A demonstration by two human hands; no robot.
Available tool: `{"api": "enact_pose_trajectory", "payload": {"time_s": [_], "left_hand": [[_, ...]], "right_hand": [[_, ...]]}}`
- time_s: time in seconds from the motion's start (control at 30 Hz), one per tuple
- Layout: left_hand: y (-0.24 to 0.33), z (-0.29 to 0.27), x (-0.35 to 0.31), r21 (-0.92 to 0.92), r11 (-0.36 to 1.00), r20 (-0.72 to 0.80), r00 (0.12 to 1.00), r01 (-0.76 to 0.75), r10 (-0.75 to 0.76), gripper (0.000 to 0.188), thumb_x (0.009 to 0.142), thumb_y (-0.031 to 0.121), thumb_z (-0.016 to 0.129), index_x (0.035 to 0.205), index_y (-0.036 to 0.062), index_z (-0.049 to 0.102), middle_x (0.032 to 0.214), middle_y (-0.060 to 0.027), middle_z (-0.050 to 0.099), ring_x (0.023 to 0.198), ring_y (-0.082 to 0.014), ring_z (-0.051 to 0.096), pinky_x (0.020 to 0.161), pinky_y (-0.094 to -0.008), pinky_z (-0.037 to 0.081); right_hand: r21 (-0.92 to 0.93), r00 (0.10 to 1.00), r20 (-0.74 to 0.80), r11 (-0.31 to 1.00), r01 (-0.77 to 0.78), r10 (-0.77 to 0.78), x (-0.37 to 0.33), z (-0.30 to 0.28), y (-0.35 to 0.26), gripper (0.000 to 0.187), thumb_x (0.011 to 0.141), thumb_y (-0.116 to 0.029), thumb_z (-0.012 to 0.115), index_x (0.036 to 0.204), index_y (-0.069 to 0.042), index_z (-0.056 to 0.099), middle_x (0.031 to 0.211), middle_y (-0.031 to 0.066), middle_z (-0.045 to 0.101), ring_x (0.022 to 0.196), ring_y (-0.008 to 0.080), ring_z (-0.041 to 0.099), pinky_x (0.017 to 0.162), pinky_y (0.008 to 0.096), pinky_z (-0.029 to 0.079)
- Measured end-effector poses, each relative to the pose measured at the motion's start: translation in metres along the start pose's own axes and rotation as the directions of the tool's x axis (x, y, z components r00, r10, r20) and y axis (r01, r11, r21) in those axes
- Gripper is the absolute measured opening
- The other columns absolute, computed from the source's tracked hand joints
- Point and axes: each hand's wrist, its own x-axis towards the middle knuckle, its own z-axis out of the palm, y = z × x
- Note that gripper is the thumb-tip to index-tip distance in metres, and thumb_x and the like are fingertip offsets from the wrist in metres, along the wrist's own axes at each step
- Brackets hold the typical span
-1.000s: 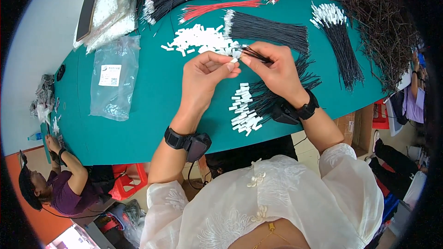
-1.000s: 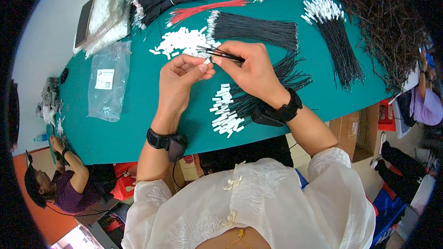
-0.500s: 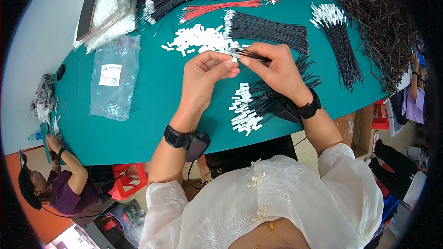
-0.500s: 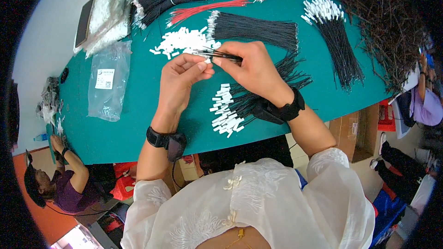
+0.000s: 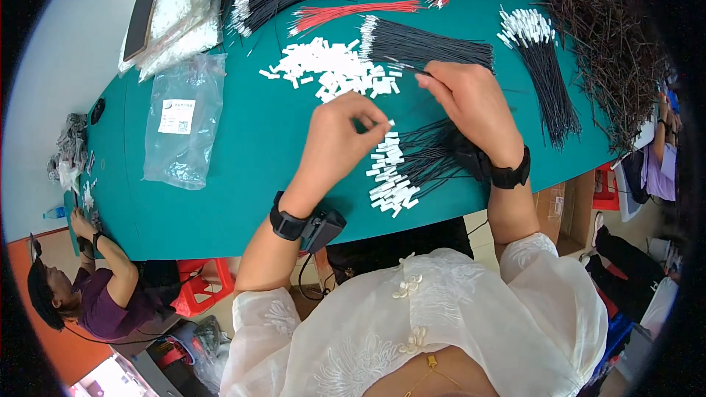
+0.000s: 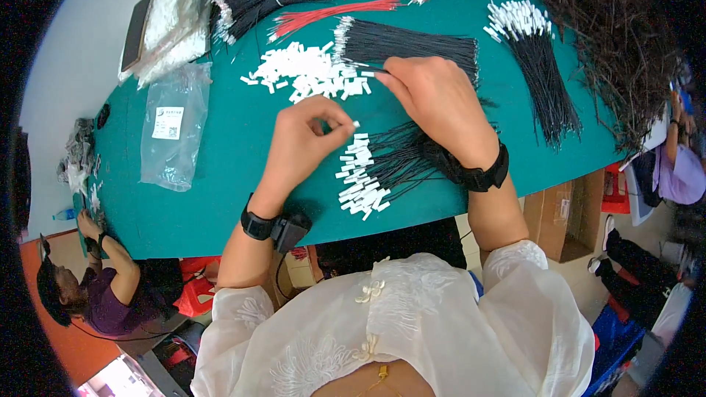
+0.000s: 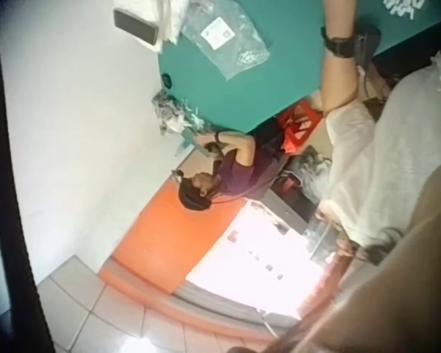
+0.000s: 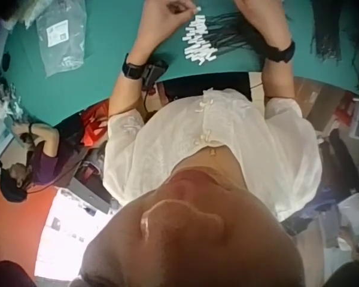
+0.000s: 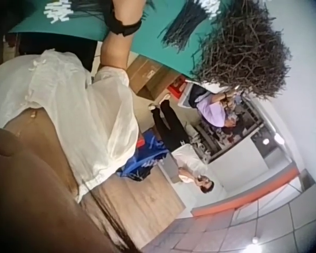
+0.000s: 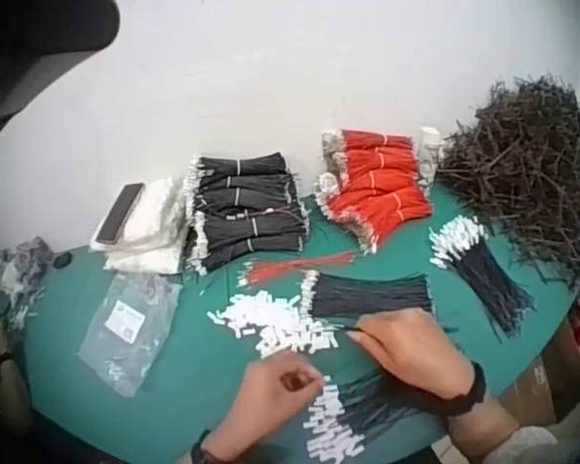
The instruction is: The person picks up a white plastic component and a black wire, inserts the wire into the component by hand, and places the assembled unit onto the table, repeating the process.
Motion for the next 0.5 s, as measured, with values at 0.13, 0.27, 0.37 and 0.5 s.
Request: {"api": "enact_pose_trajectory", "payload": {"time_s": [0.13,0.27,0.37,0.5], "left_hand": [[0.008,0.002,0.0,0.281,0.948,0.152,0.982,-0.149,0.109,0.009,0.072,0.005,0.075,0.079,0.0036,0.069,0.076,-0.0048,0.064,0.064,-0.0198,0.06,0.059,-0.0307,0.047],[0.002,0.002,0.005,0.357,0.911,0.085,0.979,-0.205,0.187,0.011,0.07,0.006,0.075,0.08,0.005,0.069,0.077,-0.0061,0.061,0.07,-0.0236,0.058,0.062,-0.0342,0.047],[-0.012,0.005,0.016,0.522,0.809,-0.146,0.905,-0.272,0.398,0.011,0.071,0.006,0.074,0.081,0.005,0.068,0.079,-0.0062,0.06,0.077,-0.0238,0.057,0.067,-0.0351,0.047],[-0.016,0.007,0.022,0.666,0.679,-0.111,0.858,-0.31,0.501,0.016,0.071,0.005,0.074,0.086,0.0056,0.068,0.076,-0.0064,0.058,0.076,-0.0264,0.057,0.069,-0.0362,0.046]], "right_hand": [[-0.116,0.996,-0.057,0.991,0.065,-0.072,-0.004,0.003,0.005,0.018,0.089,-0.012,0.061,0.082,0.003,0.057,0.066,0.0178,0.053,0.059,0.0373,0.05,0.053,0.039,0.04],[0.201,0.998,0.057,0.979,-0.028,0.017,-0.002,0.01,-0.004,0.019,0.09,-0.014,0.061,0.084,0.003,0.056,0.066,0.0173,0.052,0.056,0.0347,0.048,0.052,0.0371,0.039],[0.342,0.989,0.085,0.928,-0.145,0.123,0.0,0.016,-0.011,0.019,0.092,-0.015,0.059,0.087,0.002,0.056,0.063,0.0142,0.05,0.052,0.0242,0.047,0.051,0.0331,0.037],[0.449,0.975,0.095,0.866,-0.221,0.2,0.003,0.018,-0.015,0.018,0.094,-0.015,0.058,0.088,0.002,0.058,0.062,0.0087,0.054,0.054,0.0112,0.048,0.051,0.0299,0.037]]}}
